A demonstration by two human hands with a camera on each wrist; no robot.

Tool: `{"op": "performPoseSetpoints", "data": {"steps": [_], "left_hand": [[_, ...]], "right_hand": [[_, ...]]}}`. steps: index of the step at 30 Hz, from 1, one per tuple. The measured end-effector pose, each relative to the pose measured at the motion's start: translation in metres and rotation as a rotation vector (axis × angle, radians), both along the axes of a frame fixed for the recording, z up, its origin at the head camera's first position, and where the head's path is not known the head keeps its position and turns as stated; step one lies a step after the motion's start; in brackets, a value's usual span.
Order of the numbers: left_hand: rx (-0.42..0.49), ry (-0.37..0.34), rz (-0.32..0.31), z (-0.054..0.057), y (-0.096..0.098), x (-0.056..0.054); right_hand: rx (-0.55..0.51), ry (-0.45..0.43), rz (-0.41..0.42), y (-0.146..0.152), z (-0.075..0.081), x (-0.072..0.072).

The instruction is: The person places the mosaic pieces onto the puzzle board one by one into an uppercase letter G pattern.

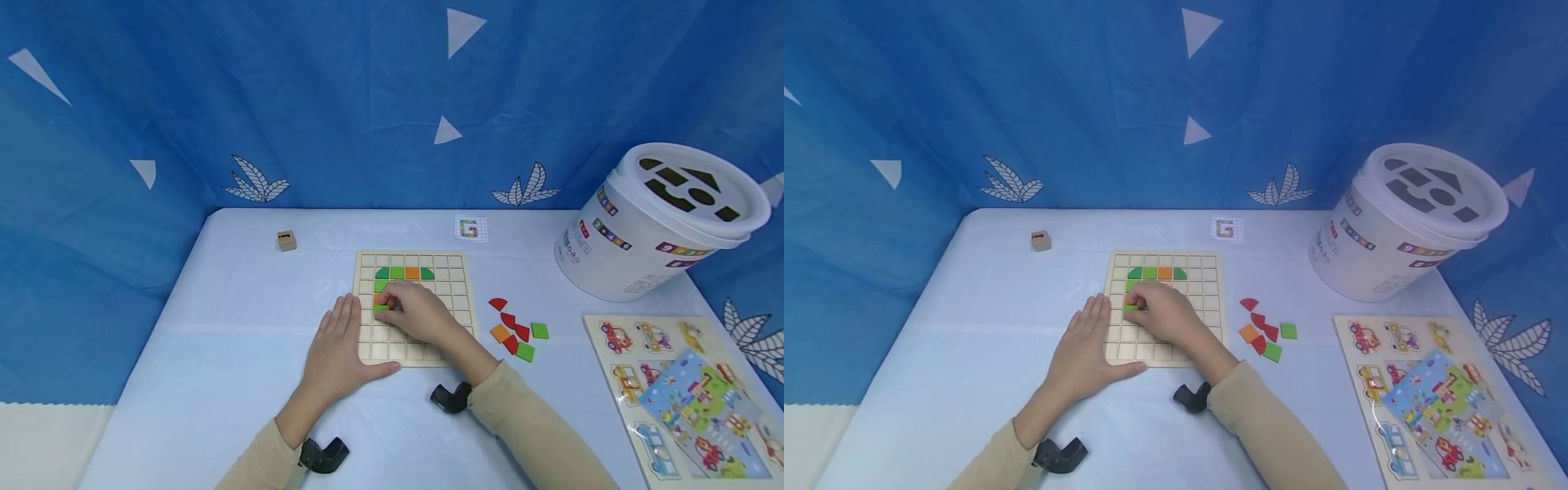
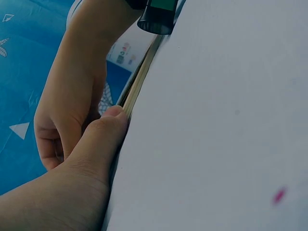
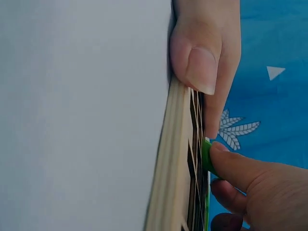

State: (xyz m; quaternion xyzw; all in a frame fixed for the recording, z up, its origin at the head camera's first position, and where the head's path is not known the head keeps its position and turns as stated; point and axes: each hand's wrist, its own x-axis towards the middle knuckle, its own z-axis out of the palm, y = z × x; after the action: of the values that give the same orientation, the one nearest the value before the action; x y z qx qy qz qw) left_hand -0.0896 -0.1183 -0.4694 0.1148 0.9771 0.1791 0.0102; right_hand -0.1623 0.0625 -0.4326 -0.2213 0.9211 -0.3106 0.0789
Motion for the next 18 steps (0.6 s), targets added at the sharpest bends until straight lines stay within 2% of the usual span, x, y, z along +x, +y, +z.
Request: {"op": "performPoseSetpoints", "data": {"steps": [8, 18], "left_hand": [[0.001, 0.004, -0.002, 0.0007, -0.0008, 0.0003], [0.007, -0.006, 0.004, -0.0003, 0.0, 0.0001]], "right_hand": [[0.073, 0.052, 0.055, -0.0035, 0.0029, 0.0013], [0.108, 0.097, 0.117, 0.0016, 0.0048, 0.0035]]}}
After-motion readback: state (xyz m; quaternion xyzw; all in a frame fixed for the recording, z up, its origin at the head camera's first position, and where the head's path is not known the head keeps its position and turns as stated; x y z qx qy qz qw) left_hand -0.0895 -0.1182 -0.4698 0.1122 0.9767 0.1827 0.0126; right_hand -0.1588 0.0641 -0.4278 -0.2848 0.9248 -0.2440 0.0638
